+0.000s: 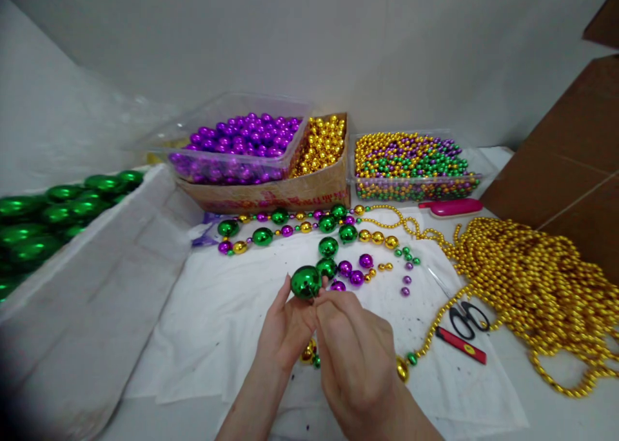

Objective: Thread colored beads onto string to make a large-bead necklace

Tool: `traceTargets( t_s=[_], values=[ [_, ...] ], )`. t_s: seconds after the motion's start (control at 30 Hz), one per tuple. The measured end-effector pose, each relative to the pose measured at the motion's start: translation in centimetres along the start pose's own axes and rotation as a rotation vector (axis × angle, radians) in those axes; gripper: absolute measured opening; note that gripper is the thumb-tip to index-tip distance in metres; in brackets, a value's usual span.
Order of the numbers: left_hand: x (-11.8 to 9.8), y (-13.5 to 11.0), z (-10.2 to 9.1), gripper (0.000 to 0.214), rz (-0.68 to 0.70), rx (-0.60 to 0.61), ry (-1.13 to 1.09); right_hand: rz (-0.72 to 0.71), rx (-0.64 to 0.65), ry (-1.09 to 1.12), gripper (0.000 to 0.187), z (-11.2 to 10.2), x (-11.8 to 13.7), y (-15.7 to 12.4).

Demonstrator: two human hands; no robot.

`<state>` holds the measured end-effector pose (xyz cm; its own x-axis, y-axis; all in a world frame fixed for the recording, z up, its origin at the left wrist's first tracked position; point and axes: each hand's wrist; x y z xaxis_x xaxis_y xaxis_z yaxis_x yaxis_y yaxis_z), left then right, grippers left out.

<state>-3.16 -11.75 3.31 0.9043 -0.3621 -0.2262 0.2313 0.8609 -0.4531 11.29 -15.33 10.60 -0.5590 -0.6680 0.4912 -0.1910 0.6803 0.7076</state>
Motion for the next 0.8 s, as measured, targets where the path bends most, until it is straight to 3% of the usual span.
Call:
traceTargets(
  t_s=[0.47,0.7,0.8],
  values=[
    [0.3,-0.1,0.5,0.030,0.045,0.040,0.039,0.012,0.015,0.068,0.019,3.3,-1.8,-0.9],
    [0.2,-0.7,1.2,0.028,0.240,0.049,0.241,0.337,0.114,0.241,0.015,3.7,-3.5,-1.0],
    [-0.6,-1.0,1.1,0.025,0.388,0.014,0.383,0.447,0.279,0.341,0.015,2.5,-4.4,-1.3]
  ],
)
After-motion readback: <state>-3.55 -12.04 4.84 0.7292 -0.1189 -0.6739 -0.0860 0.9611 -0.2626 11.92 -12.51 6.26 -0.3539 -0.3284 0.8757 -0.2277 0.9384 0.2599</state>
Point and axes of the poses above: each hand's wrist, its own y-axis towards the middle knuckle, its own z-axis out of the palm, x = y × z, and after that the axes turned 1 degree about -x, right-handed
